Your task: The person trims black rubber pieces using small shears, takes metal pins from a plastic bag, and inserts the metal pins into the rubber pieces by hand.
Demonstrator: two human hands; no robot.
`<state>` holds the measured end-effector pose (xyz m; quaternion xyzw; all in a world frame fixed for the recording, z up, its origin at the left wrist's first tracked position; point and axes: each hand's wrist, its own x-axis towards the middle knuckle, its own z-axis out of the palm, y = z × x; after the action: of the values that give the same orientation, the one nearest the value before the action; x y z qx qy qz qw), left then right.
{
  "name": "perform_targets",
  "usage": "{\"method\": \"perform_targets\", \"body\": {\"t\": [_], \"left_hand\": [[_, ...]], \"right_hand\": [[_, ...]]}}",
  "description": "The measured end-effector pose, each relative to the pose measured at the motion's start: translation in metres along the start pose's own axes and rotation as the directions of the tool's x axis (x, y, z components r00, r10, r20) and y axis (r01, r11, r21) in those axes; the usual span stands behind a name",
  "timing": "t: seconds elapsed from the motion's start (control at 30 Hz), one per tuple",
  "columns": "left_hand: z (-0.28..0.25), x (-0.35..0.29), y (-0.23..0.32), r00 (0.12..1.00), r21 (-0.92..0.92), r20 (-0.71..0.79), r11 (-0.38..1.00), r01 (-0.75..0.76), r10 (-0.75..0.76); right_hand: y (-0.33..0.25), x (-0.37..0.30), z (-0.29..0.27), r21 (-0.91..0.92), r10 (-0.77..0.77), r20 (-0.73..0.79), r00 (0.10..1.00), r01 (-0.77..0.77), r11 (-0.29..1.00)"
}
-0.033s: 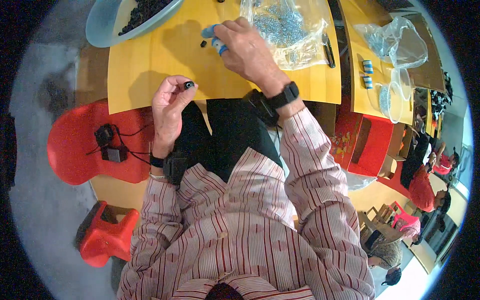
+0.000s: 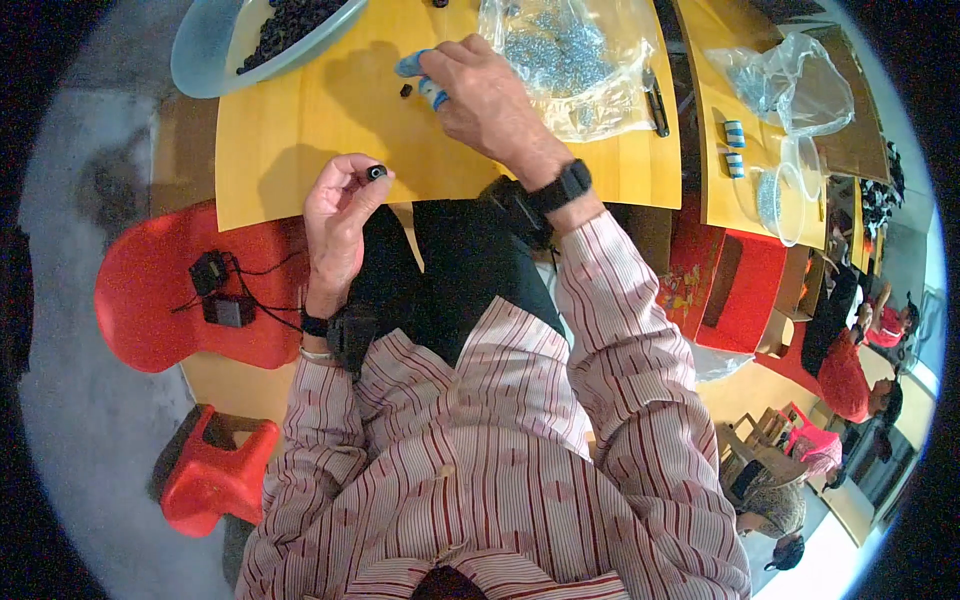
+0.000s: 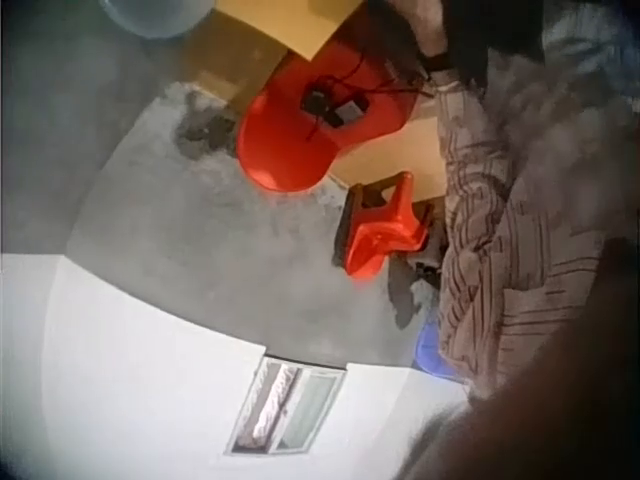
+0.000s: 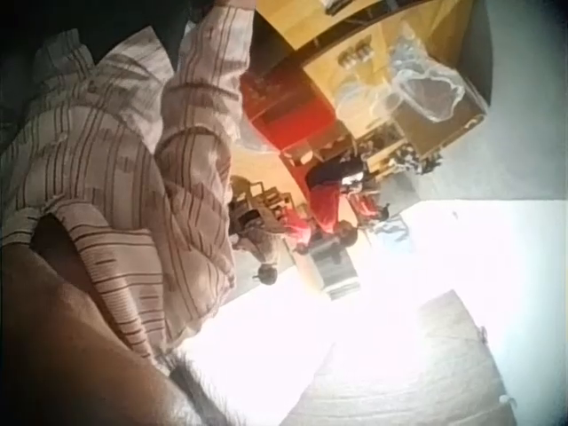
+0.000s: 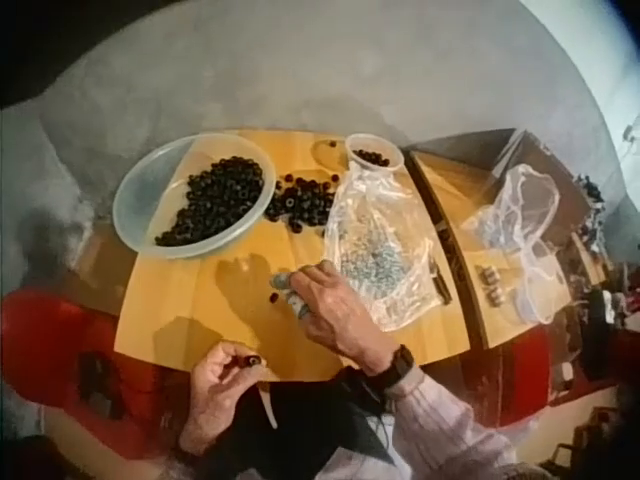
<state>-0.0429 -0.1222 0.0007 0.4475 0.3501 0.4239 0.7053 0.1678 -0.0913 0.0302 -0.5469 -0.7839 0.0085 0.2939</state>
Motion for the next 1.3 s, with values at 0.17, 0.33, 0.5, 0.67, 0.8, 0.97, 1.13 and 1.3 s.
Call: {"method": "perform_targets", "body": {"t": [0.17, 0.33, 0.5, 0.67, 0.8, 0.97, 1.13, 1.3], "left_hand": [[-0.001, 0.0, -0.007, 0.999, -0.002, -0.053, 1.0, 0.0, 0.0], [-0.004, 0.001, -0.012, 0.995, 0.044, -0.096, 0.999, -0.015, 0.019], [0.003, 0.0, -0.004, 0.983, 0.14, -0.156, 0.987, -0.076, 0.097], [-0.001, -0.003, -0.003, 0.984, 0.096, -0.143, 0.991, -0.09, 0.103], [0.001, -0.011, 0.001, 0.978, 0.083, -0.158, 0.989, -0.123, 0.135], [0.007, -0.024, 0.014, 0.97, 0.088, -0.184, 0.986, -0.142, 0.156], [0.026, -0.038, 0.033, 0.971, 0.061, -0.21, 0.993, -0.104, 0.114], [0.032, -0.048, 0.049, 0.968, 0.007, -0.188, 0.986, -0.167, 0.165]], "right_hand": [[0.003, 0.009, 0.02, 0.116, -0.03, 0.035, 0.999, 0.026, 0.993], [0.01, 0.006, 0.036, 0.079, 0.012, 0.104, 0.994, -0.02, 0.997], [0.003, -0.002, 0.032, 0.06, 0.018, 0.071, 0.997, -0.022, 0.998], [-0.043, -0.025, 0.005, 0.205, 0.091, 0.017, 0.996, -0.093, 0.974], [-0.079, -0.045, -0.007, 0.415, 0.064, 0.038, 0.997, -0.074, 0.907], [-0.1, -0.052, -0.02, 0.426, 0.041, -0.088, 0.995, 0.0, 0.905], [-0.115, -0.052, -0.034, 0.266, 0.023, -0.182, 0.983, 0.027, 0.963], [-0.117, -0.052, -0.041, 0.332, 0.037, -0.157, 0.987, 0.018, 0.943]]}}
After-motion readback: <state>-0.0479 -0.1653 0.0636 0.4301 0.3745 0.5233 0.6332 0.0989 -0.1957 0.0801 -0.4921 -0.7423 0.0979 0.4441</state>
